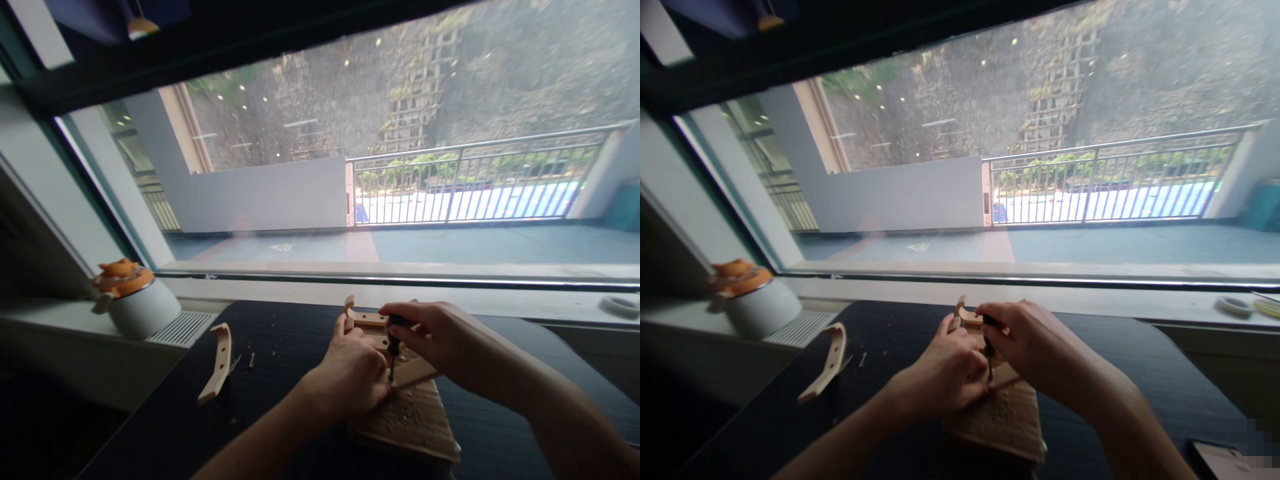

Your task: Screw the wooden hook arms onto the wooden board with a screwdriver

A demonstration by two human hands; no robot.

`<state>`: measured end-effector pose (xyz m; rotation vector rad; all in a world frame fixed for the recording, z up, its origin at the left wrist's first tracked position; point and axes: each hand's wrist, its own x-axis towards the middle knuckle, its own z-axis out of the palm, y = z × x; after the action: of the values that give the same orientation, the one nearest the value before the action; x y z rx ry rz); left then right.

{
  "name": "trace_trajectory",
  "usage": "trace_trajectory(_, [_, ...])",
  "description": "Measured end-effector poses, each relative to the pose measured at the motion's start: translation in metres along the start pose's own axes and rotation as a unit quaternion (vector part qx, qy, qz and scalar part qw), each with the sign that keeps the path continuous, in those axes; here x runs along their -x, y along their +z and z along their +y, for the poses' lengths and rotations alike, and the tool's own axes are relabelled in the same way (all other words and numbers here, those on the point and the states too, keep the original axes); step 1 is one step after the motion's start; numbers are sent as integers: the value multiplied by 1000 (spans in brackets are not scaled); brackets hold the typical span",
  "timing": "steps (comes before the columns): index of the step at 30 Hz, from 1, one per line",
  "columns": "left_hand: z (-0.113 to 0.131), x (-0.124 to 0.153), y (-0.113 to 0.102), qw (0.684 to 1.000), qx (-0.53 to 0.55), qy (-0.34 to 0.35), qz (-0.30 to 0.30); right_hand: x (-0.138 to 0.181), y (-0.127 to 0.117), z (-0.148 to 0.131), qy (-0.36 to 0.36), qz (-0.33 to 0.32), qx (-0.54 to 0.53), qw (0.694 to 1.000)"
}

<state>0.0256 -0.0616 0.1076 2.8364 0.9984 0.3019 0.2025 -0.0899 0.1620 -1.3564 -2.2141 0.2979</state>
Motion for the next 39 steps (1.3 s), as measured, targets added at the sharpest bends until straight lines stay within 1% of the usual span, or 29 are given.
trace_trajectory(7, [1, 0, -1, 1000, -7, -1, 1, -2, -2, 0, 10, -1, 17, 1000])
trace_trajectory(13, [0, 0, 2, 1000, -9, 3, 9, -4, 2, 6, 39, 20, 35, 998])
trace_trajectory(20, [-1, 0, 5, 1000, -6, 3, 19, 1, 0, -2, -2, -6, 24, 1000])
trace_trajectory(23, [-1, 0, 4, 1000, -3, 3, 19, 0, 0, -1, 2, -11, 15, 1000])
trace_trajectory(32, [1, -1, 1, 1000, 3, -9, -5, -1, 2, 3, 23, -5, 33, 999])
trace_trajectory(39, [0, -2, 2, 1000, 6, -5, -2, -4, 2, 5, 27, -4, 32, 999])
